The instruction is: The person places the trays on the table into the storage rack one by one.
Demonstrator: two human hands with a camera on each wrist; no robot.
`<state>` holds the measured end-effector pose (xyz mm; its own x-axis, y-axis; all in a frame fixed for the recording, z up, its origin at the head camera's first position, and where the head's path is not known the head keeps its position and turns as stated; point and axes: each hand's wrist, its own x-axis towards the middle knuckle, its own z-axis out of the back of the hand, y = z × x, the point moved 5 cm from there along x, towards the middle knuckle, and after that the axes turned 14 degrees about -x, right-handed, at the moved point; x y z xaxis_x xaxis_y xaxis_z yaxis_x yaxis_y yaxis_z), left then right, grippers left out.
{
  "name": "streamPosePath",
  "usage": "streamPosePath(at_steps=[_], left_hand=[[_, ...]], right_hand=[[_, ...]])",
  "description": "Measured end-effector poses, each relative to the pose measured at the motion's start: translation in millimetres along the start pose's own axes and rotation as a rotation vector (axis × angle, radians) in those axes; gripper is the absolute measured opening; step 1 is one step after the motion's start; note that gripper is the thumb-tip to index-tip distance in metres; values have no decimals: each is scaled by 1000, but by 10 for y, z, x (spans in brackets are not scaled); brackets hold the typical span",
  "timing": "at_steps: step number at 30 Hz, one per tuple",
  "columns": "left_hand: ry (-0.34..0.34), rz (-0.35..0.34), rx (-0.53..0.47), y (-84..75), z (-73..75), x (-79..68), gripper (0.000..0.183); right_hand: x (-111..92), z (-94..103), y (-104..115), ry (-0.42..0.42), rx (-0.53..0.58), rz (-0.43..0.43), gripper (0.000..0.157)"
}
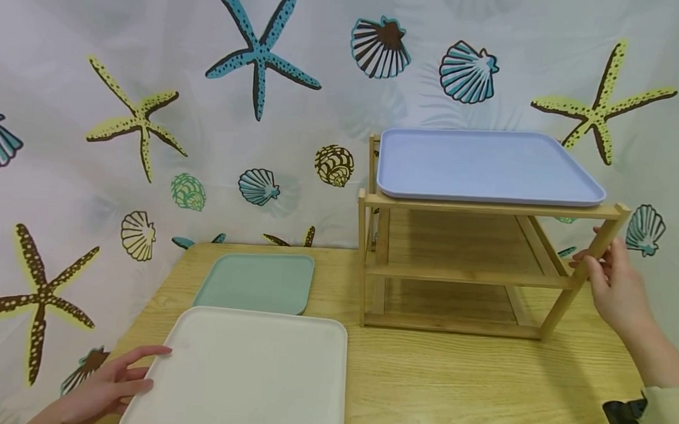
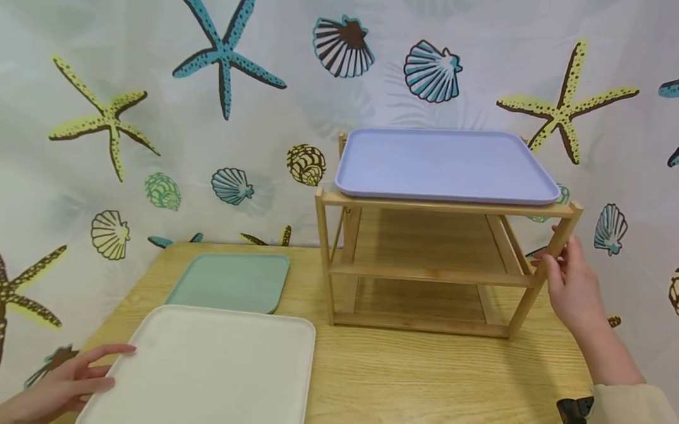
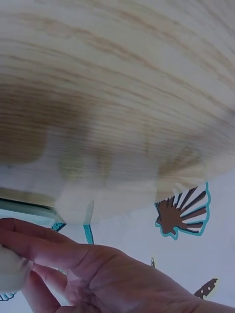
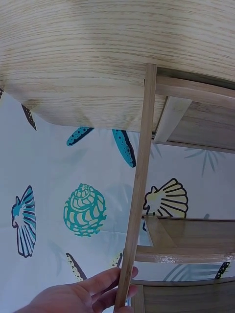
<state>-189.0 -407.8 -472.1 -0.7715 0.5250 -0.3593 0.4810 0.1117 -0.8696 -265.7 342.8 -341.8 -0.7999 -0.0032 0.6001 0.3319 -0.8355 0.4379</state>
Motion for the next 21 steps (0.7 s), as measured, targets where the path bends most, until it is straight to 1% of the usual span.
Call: streamPosePath(at_steps=[4,9,14,18,21], left_hand=[[73,-6,-77,15,-74,14,49],[126,-14,-104,65,-244,77,50],[172,-37,-137,138,-498,196,50],[173,-64,-173,186,-715,284,48],[166,-98,-191,193,-883,348,46]], right_hand=[[-1,-2,-8,3,-1,-6,45],[-5,-2,-8,7,1,-8,46],[-9,1,-23,9,12,-13,46],[-7,-3,-24,8,10,-22,46],[-9,-6,-25,11,1,-31,46]])
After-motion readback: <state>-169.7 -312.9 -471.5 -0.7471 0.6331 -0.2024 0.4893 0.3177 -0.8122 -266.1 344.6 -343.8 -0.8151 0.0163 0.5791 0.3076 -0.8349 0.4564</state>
